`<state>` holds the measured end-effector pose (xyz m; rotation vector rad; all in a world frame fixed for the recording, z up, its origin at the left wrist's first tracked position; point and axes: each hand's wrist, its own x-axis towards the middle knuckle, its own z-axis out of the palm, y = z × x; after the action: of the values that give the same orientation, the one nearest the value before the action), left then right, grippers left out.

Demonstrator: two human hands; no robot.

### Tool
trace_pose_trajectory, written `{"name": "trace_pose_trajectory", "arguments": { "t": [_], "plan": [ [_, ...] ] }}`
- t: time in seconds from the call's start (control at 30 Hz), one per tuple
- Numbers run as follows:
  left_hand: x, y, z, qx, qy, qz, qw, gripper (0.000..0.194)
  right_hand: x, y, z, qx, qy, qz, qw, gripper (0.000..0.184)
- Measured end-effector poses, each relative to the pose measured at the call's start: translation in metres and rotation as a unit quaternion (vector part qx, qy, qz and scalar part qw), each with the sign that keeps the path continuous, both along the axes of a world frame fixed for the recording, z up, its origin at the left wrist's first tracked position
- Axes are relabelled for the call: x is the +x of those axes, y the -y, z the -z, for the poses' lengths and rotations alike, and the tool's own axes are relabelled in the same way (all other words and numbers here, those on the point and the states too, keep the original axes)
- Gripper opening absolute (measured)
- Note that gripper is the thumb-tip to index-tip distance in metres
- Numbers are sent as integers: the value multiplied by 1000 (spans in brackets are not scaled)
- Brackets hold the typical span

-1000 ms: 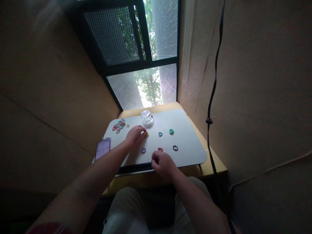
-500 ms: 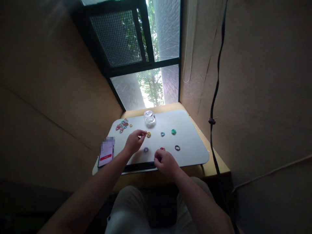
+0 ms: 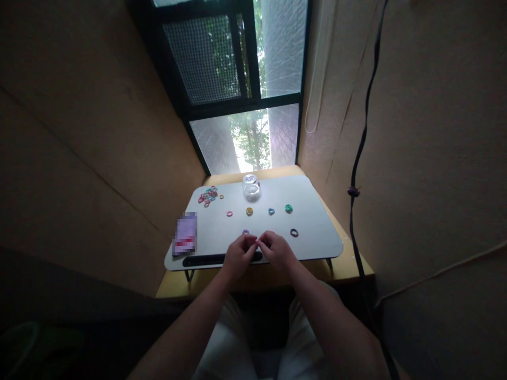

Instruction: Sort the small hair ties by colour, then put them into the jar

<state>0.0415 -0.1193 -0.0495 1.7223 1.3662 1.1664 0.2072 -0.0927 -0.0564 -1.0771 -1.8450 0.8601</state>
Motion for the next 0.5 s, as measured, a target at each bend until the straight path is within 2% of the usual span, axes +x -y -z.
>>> {"name": "trace_pose_trajectory", "arguments": {
  "t": [0.23, 0.5],
  "plan": [
    [-1, 0, 1, 0, -50, -14, 999, 5, -3, 0, -1, 25, 47, -4, 999, 9],
    [0, 5, -1, 9, -25, -26, 999, 2, -2, 1, -3, 29, 50, -1, 998, 9]
  ]
}}
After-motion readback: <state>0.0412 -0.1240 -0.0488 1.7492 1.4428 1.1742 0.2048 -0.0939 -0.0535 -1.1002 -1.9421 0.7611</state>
